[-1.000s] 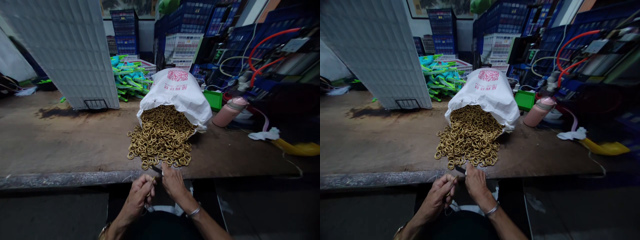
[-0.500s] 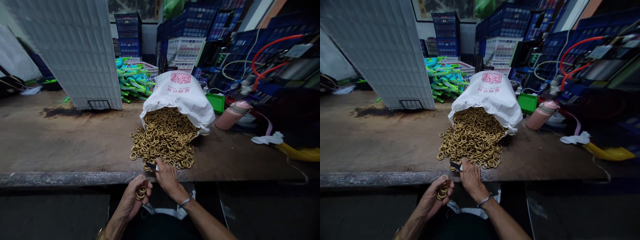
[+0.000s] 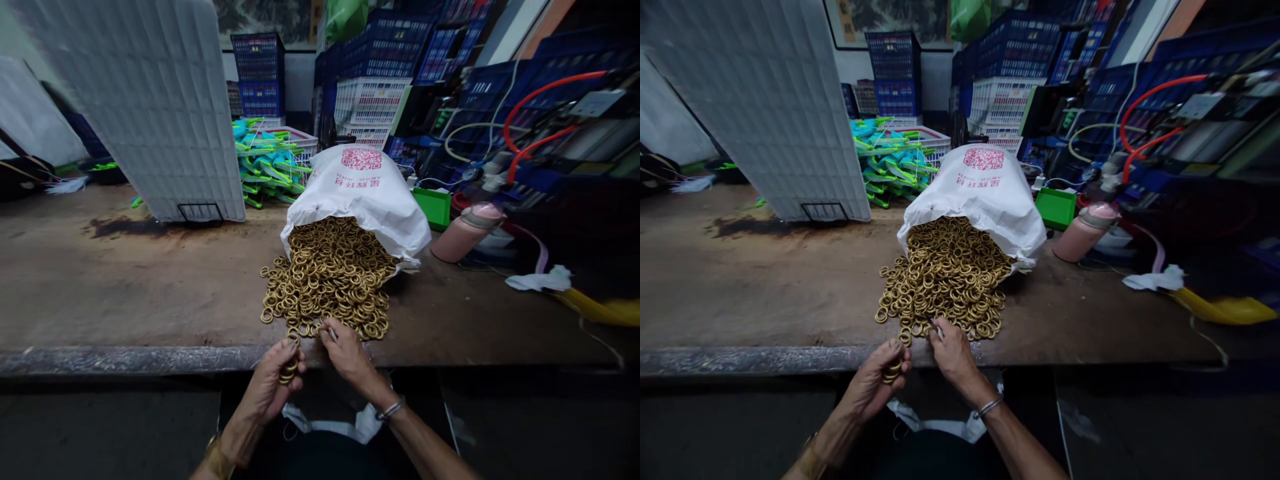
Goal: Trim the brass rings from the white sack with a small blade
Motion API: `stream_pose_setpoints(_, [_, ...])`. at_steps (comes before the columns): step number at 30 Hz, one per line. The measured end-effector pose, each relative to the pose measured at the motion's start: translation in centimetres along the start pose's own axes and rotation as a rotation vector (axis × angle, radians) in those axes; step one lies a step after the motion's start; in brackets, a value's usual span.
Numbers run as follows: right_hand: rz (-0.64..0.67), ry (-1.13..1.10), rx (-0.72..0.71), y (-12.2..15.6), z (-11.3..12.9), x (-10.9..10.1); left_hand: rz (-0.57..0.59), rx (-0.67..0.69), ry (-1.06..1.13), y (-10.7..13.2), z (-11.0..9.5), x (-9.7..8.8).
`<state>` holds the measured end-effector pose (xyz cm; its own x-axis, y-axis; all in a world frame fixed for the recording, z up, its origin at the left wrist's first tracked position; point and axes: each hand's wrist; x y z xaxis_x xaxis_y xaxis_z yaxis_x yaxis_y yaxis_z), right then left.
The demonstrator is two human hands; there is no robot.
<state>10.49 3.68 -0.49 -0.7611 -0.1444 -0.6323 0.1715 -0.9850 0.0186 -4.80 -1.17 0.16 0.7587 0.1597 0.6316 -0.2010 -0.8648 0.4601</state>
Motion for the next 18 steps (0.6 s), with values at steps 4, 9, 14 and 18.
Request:
stream_pose_setpoints(4, [0.124,-0.372,0.117,0.2,-0.1,-0.7,-0.02,0.141,-0.156,-0.8,0.2,1.1])
stream_pose_setpoints(9, [0.276,-0.655,0.25,1.2,0.0,-0.7,-0.012,0.262,-0.517,-1.4,0.9,1.8])
stream_pose_setpoints(14, [0.337,-0.82,0.364,1.6,0.1,-0.8,0.07,0.373,-0.653,-1.5,1.4,2.0])
stream_pose_setpoints(18, [0.336,-0.799,0.372,1.5,-0.2,-0.7,0.028,0.388,-0.626,-1.5,1.3,2.2])
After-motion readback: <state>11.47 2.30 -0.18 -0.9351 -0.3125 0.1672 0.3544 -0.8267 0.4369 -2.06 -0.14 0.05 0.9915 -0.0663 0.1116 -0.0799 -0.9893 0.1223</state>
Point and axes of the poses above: each hand's wrist, its own y-axis away from the middle knuckle, its own x-axis out of the palm, z = x × y
